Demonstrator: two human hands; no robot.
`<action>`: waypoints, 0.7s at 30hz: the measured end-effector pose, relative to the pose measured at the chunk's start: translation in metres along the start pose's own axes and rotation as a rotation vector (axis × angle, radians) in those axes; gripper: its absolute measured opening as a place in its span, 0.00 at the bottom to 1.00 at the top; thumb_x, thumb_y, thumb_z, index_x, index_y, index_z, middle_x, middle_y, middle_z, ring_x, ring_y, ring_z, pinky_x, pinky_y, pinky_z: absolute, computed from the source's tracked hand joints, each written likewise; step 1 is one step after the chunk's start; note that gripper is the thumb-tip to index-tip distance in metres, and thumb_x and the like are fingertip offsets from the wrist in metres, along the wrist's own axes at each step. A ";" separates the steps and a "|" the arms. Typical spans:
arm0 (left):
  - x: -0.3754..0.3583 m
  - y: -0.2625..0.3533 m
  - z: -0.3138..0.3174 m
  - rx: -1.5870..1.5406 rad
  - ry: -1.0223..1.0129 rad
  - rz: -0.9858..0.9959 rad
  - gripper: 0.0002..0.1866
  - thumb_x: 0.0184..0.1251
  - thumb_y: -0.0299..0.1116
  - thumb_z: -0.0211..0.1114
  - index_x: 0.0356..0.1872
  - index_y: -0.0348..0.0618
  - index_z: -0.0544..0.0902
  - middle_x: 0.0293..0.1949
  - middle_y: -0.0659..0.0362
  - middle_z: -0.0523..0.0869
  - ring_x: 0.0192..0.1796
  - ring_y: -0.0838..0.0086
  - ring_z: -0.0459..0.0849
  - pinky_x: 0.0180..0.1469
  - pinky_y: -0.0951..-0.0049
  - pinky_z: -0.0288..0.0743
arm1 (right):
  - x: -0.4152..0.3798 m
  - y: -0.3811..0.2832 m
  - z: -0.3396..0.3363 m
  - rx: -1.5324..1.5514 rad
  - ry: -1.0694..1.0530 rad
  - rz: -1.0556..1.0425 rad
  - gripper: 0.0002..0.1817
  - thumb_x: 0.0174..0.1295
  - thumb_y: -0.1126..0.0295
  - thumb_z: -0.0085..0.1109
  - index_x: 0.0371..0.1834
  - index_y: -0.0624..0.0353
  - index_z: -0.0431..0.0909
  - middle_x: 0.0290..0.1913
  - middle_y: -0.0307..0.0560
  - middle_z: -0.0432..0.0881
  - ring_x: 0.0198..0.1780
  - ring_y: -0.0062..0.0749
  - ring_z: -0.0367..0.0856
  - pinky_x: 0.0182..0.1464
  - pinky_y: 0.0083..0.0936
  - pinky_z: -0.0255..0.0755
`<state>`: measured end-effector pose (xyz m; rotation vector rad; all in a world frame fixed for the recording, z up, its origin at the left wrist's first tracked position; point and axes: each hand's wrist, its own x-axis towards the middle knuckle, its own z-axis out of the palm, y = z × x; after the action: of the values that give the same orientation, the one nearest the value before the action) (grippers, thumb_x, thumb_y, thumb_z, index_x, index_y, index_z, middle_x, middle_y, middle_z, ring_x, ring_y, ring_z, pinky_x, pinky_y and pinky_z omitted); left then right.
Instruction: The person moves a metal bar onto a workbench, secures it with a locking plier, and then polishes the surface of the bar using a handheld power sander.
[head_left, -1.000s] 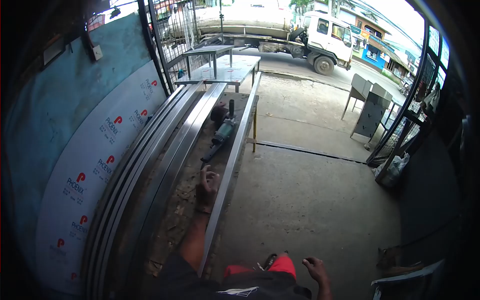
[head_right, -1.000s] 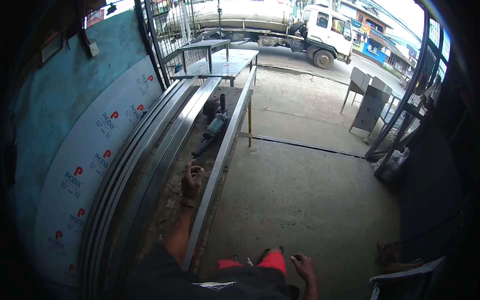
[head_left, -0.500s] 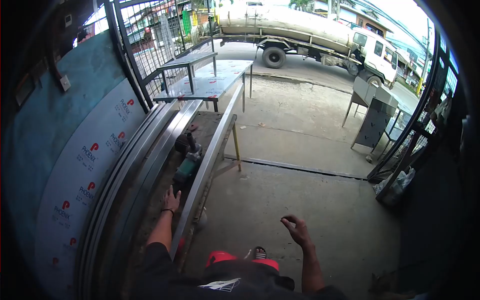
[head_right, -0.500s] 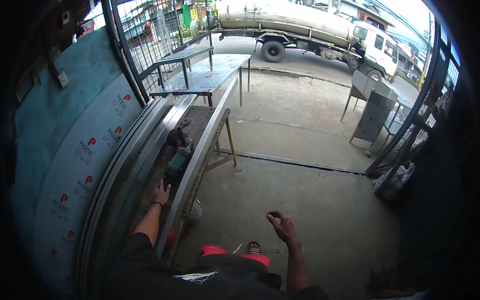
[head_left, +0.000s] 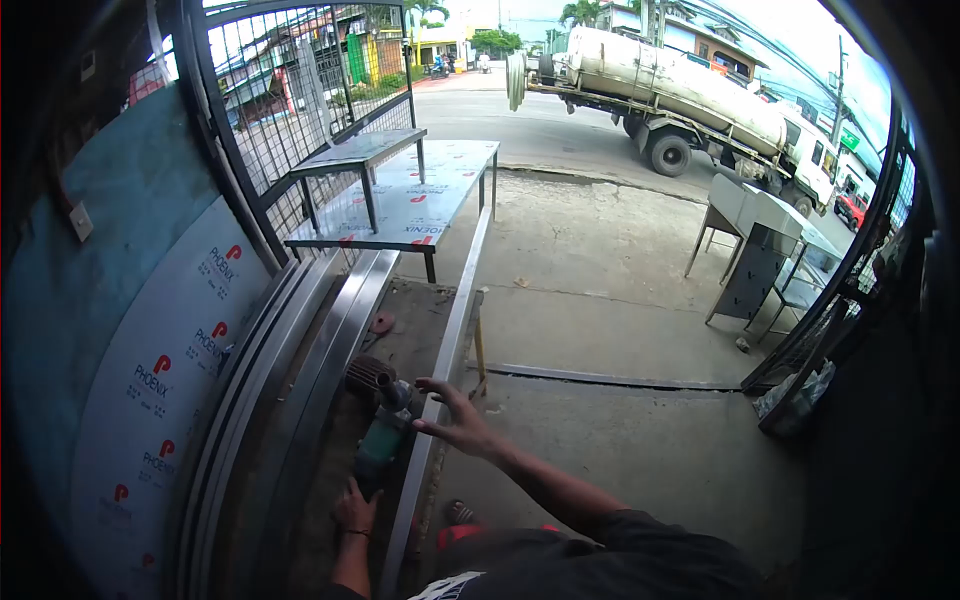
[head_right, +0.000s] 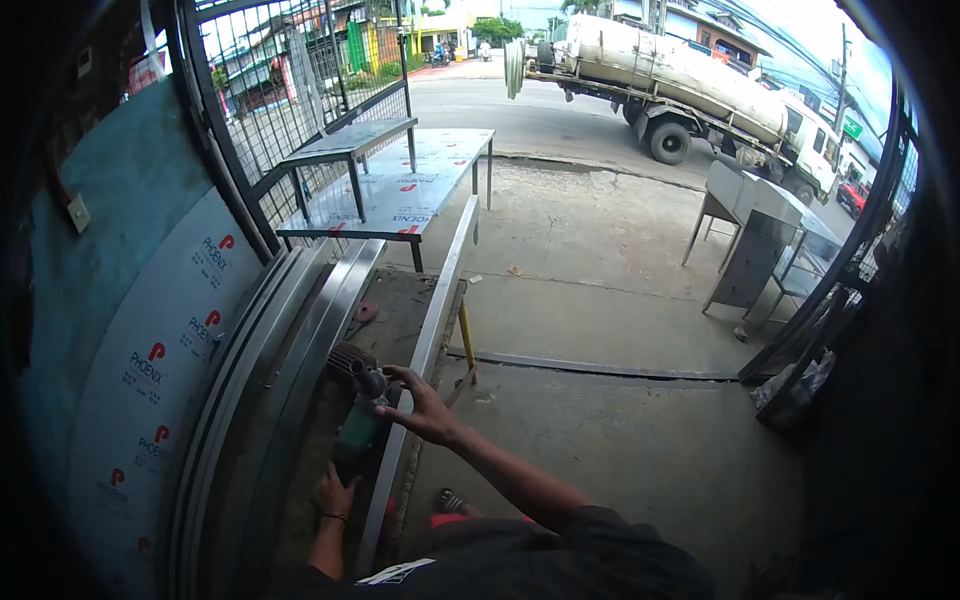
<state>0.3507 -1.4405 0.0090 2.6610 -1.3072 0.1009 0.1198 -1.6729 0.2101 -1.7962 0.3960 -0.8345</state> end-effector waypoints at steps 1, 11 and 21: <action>0.001 -0.001 0.002 0.005 -0.003 0.008 0.47 0.51 0.65 0.70 0.64 0.38 0.72 0.43 0.43 0.85 0.44 0.49 0.85 0.46 0.53 0.78 | 0.025 0.013 0.011 -0.039 0.034 0.010 0.48 0.55 0.45 0.70 0.71 0.60 0.58 0.67 0.61 0.67 0.69 0.50 0.66 0.71 0.42 0.61; 0.007 -0.001 -0.024 0.001 -0.331 -0.123 0.47 0.51 0.67 0.68 0.67 0.45 0.70 0.33 0.44 0.87 0.38 0.48 0.88 0.39 0.49 0.81 | 0.112 0.098 0.074 -0.015 -0.076 -0.091 0.33 0.54 0.53 0.74 0.57 0.59 0.73 0.50 0.46 0.78 0.46 0.29 0.79 0.49 0.29 0.74; -0.002 -0.024 -0.003 0.023 -0.359 -0.128 0.49 0.43 0.61 0.75 0.68 0.50 0.70 0.31 0.46 0.87 0.37 0.49 0.88 0.39 0.47 0.81 | 0.144 0.146 0.072 0.144 -0.390 -0.052 0.23 0.61 0.58 0.68 0.18 0.63 0.72 0.16 0.40 0.64 0.23 0.18 0.62 0.26 0.28 0.57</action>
<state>0.3686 -1.4243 0.0084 2.8669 -1.2243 -0.3985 0.2894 -1.7684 0.1125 -1.7880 0.0349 -0.5153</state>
